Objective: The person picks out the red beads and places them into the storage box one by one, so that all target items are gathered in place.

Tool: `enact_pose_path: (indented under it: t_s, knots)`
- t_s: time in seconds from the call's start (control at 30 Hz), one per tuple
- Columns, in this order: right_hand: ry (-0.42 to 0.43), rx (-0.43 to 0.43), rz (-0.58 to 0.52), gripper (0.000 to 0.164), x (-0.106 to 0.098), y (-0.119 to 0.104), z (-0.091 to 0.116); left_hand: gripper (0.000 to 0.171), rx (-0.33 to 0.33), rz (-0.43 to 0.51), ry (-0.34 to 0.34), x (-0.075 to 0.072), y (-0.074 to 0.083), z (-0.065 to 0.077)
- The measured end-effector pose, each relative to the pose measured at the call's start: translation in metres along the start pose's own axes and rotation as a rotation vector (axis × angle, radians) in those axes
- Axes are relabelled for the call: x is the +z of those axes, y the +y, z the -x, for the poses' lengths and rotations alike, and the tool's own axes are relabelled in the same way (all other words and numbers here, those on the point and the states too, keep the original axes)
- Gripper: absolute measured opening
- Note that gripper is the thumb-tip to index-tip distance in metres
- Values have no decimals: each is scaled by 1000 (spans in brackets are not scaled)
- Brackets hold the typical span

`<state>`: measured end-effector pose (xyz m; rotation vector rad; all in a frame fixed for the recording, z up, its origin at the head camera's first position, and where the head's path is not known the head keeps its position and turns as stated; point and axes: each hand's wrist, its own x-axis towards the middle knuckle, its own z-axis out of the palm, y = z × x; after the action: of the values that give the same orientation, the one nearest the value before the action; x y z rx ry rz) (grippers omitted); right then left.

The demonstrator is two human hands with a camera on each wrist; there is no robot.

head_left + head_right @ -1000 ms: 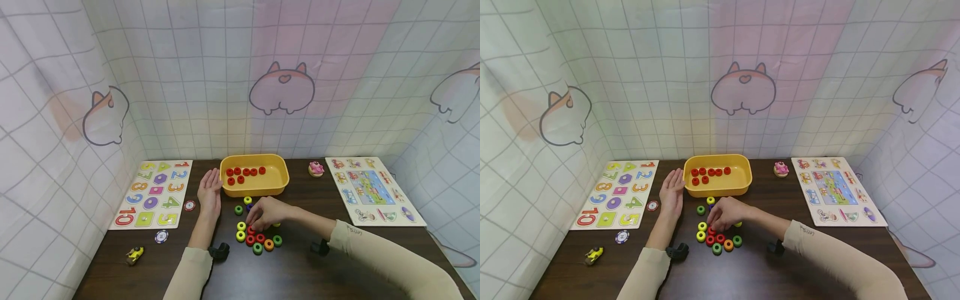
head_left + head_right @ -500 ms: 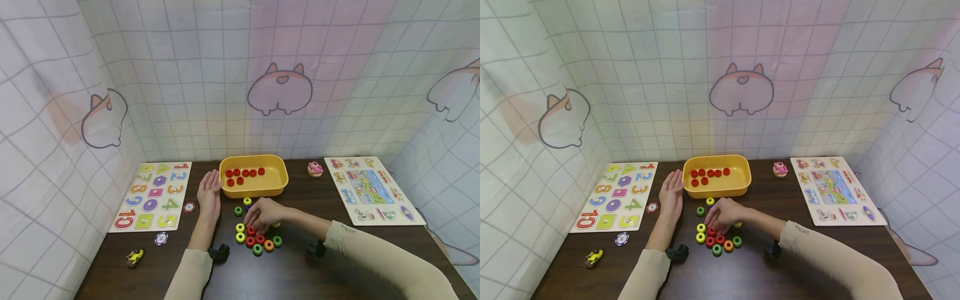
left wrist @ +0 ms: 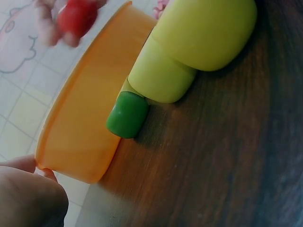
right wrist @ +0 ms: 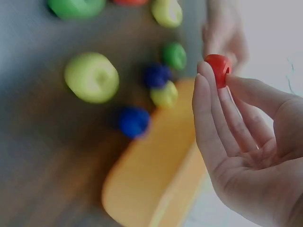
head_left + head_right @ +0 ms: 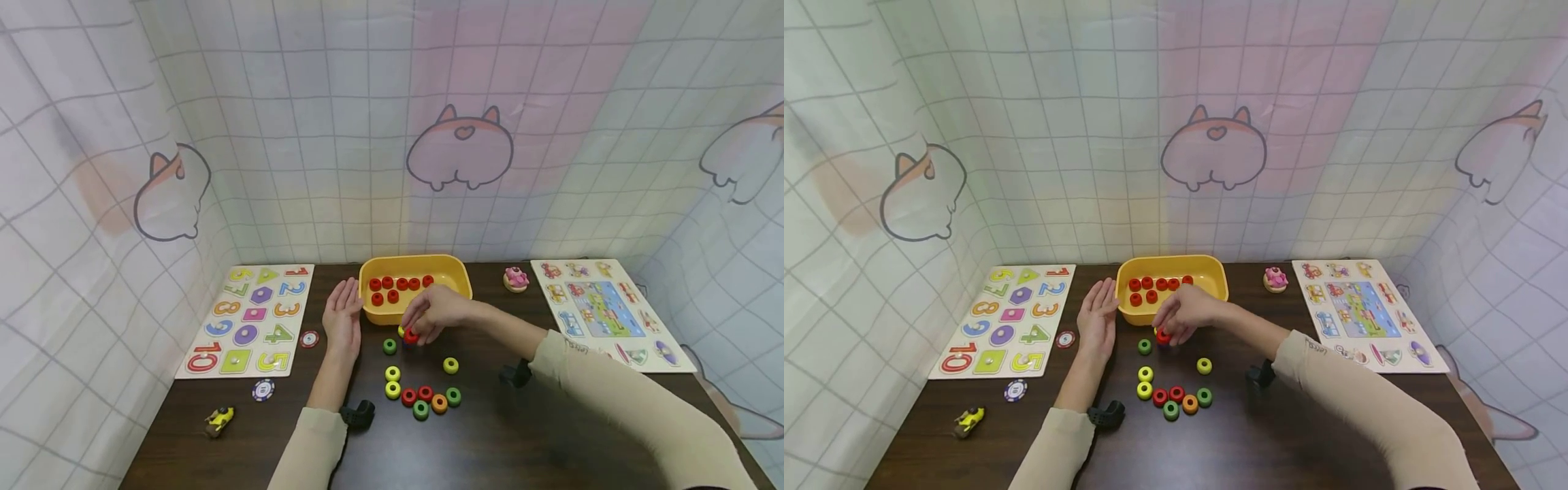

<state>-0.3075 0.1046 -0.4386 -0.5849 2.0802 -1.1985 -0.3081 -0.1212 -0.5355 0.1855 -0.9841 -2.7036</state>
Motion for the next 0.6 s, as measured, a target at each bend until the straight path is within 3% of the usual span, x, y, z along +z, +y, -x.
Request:
enact_pose_path:
  t_s: [0.17, 0.3, 0.43, 0.6]
  knots:
    - [101, 38, -10, 23, -33, -12, -24, 58, 0, 14, -18, 1, 2, 2]
    - [178, 77, -20, 26, -50, -3, -49, 58, -1, 18, -22, 2, 2, 2]
    - [246, 118, -16, 24, -55, 14, -69, 56, 8, 5, -17, 1, -1, 1]
    - [259, 158, -37, 24, -50, 28, -87, 57, 28, 15, -14, -1, -2, 0]
